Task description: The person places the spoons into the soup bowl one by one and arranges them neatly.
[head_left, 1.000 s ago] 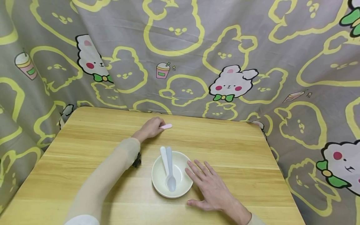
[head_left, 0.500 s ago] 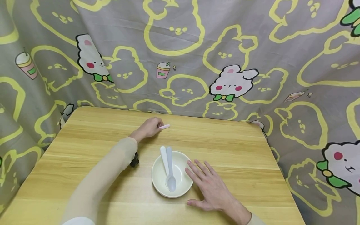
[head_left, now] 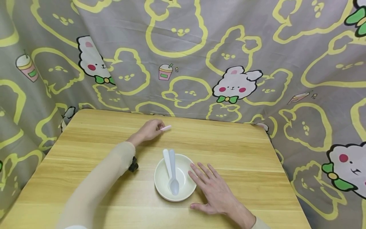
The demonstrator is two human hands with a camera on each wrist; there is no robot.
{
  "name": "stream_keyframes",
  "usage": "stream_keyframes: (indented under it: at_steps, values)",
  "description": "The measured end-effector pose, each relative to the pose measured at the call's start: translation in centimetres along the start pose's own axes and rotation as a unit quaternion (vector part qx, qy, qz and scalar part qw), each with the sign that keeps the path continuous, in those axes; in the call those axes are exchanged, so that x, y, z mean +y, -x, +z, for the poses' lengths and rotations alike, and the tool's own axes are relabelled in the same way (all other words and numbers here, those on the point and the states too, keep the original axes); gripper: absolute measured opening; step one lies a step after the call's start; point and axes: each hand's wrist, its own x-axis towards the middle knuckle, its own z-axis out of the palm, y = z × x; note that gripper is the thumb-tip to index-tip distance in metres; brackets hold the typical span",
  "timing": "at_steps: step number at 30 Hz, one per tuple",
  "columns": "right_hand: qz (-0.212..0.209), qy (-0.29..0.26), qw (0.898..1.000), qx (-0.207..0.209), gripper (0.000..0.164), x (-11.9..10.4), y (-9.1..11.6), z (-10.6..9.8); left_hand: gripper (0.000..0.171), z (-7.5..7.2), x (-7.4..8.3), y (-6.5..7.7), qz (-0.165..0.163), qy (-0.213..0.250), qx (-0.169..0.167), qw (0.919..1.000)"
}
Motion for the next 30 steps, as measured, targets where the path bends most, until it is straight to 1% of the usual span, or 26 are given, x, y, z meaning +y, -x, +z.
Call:
stream_keyframes:
  at_steps: [6, 9, 13, 19, 22, 30]
  values:
    - [0.001, 0.004, 1.0, -0.005, 0.11, 0.0, 0.1, -0.1, 0.019, -0.5, -0.3, 0.8, -0.005, 0.038, 0.02, 0.9991]
    - [0.0, 0.005, 1.0, -0.005, 0.11, 0.0, 0.0, -0.1, 0.019, -0.8, -0.4, 1.1, -0.012, 0.07, 0.027, 0.9971]
    - [-0.001, 0.006, 1.0, -0.003, 0.109, 0.0, 0.0, -0.1, 0.019, -1.2, -0.6, 1.6, -0.016, 0.098, 0.042, 0.9942]
    - [-0.001, 0.004, 1.0, 0.002, 0.109, 0.0, 0.1, -0.1, 0.023, -1.7, -0.7, 2.3, -0.007, 0.111, 0.062, 0.9919]
    - [-0.001, 0.003, 1.0, 0.002, 0.109, 0.0, 0.1, -0.1, 0.024, -1.9, -0.6, 2.8, -0.01, 0.123, 0.068, 0.99]
    - [-0.001, -0.001, 1.0, -0.002, 0.111, 0.0, 0.1, -0.2, 0.023, -2.2, -0.3, 4.0, -0.015, 0.134, 0.094, 0.9864]
